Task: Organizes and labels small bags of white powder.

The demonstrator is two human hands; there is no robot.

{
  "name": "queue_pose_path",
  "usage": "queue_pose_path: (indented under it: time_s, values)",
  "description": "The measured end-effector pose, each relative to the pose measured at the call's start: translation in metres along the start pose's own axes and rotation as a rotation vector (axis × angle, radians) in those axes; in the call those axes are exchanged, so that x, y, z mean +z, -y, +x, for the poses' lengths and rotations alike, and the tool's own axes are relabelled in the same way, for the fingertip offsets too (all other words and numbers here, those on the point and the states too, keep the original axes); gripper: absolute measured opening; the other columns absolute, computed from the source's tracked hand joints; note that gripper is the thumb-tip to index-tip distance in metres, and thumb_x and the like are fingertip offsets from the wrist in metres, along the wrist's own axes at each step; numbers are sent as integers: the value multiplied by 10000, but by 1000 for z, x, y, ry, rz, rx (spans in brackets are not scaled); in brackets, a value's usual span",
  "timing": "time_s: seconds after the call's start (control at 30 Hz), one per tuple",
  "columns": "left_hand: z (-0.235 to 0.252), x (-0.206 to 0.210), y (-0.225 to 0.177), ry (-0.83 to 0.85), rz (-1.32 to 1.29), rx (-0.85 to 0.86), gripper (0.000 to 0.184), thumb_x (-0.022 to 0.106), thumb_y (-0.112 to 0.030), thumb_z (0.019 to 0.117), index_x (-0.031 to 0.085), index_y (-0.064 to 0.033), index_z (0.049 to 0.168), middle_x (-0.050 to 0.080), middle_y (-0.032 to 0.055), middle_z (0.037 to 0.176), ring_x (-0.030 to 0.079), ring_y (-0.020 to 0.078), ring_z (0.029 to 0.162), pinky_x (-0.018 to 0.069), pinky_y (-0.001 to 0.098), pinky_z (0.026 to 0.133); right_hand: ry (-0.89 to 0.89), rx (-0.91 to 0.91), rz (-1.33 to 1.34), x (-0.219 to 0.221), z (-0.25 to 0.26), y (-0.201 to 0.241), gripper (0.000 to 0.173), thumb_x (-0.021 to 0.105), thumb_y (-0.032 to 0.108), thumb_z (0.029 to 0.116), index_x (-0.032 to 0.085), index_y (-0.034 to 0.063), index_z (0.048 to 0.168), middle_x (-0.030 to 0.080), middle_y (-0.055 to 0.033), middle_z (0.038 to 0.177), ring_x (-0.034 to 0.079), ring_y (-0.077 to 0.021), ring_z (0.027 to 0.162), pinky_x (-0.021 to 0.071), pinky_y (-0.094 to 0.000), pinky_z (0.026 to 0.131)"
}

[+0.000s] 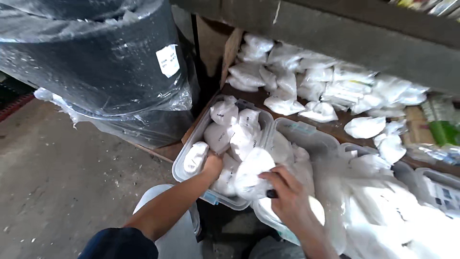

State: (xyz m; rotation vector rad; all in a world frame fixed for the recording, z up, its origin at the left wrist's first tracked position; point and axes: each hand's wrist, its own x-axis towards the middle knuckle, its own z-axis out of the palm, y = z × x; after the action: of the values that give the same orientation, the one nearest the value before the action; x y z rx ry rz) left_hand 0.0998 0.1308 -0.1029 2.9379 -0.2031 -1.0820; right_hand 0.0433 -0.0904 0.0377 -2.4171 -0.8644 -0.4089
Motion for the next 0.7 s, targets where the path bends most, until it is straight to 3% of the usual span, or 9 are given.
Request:
queue_pose_path:
  time_s: [0.1, 0.17, 0.23, 0.3, 0.4, 0.47, 0.5, 0.57, 0.7]
  values:
    - [-4, -1, -10, 114, -108, -101, 377, 594, -37, 964, 574, 123, 1305, 590, 329, 1317, 569, 498, 1237, 457, 608, 1032, 277, 38, -107, 46, 11, 10, 332, 717, -92, 715, 762, 56, 1008, 692, -172, 943, 712, -337, 713, 577, -459, 521]
    - [-2, 0, -18, 174, -140, -120, 323, 485, -16, 1031, 564, 159, 1290, 548, 334, 1378, 520, 485, 1314, 419, 576, 1092, 614, 170, -164, 70, 17, 17, 361, 669, -104, 804, 746, 45, 1123, 688, -220, 1097, 713, -414, 914, 590, -527, 664]
    - [1, 1, -18, 195, -123, -82, 322, 424, -20, 1054, 585, 156, 1270, 555, 324, 1381, 528, 470, 1315, 429, 566, 1087, 968, 308, -206, 89, 26, 17, 397, 558, -89, 921, 654, 30, 1287, 609, -255, 1294, 650, -447, 1116, 564, -560, 837]
    - [5, -5, -14, 205, -126, -66, 330, 437, -46, 1052, 595, 134, 1278, 552, 314, 1393, 528, 467, 1318, 440, 581, 1073, 1071, 356, -231, 94, 32, 14, 431, 545, -91, 921, 633, 42, 1322, 595, -252, 1325, 631, -443, 1165, 555, -558, 874]
    - [2, -24, -1, 210, -83, 6, 365, 507, -92, 1031, 572, 68, 1353, 551, 295, 1415, 521, 488, 1320, 430, 651, 1052, 1136, 379, -240, 81, 41, 14, 465, 585, -68, 901, 654, 94, 1332, 616, -213, 1325, 612, -414, 1212, 543, -555, 914]
    - [-1, -30, 14, 194, -19, 119, 382, 578, -81, 996, 574, 58, 1351, 576, 296, 1379, 534, 504, 1291, 410, 684, 1050, 1155, 389, -187, 72, 41, 12, 461, 583, -23, 929, 646, 117, 1363, 613, -196, 1342, 603, -396, 1234, 525, -561, 955]
    - [-4, -30, 21, 170, 8, 171, 335, 592, -72, 980, 604, 69, 1283, 604, 296, 1324, 559, 500, 1252, 430, 682, 1019, 1143, 401, -148, 68, 40, 11, 441, 578, 21, 957, 638, 126, 1381, 609, -188, 1354, 604, -380, 1241, 516, -553, 980]
    - [-16, -35, 31, 120, 21, 251, 267, 561, -63, 994, 627, 72, 1215, 630, 290, 1257, 589, 486, 1210, 466, 659, 974, 1041, 455, -39, 61, 39, 8, 402, 581, 98, 993, 636, 115, 1391, 611, -176, 1359, 620, -350, 1222, 505, -522, 1018]
    - [-49, -47, 53, 47, -144, 313, 294, 469, -114, 1063, 607, 50, 1264, 652, 310, 1178, 613, 504, 1158, 465, 665, 956, 688, 507, 193, 64, 41, 8, 454, 692, 214, 971, 631, 32, 1384, 650, -211, 1292, 662, -336, 1123, 520, -465, 1009]
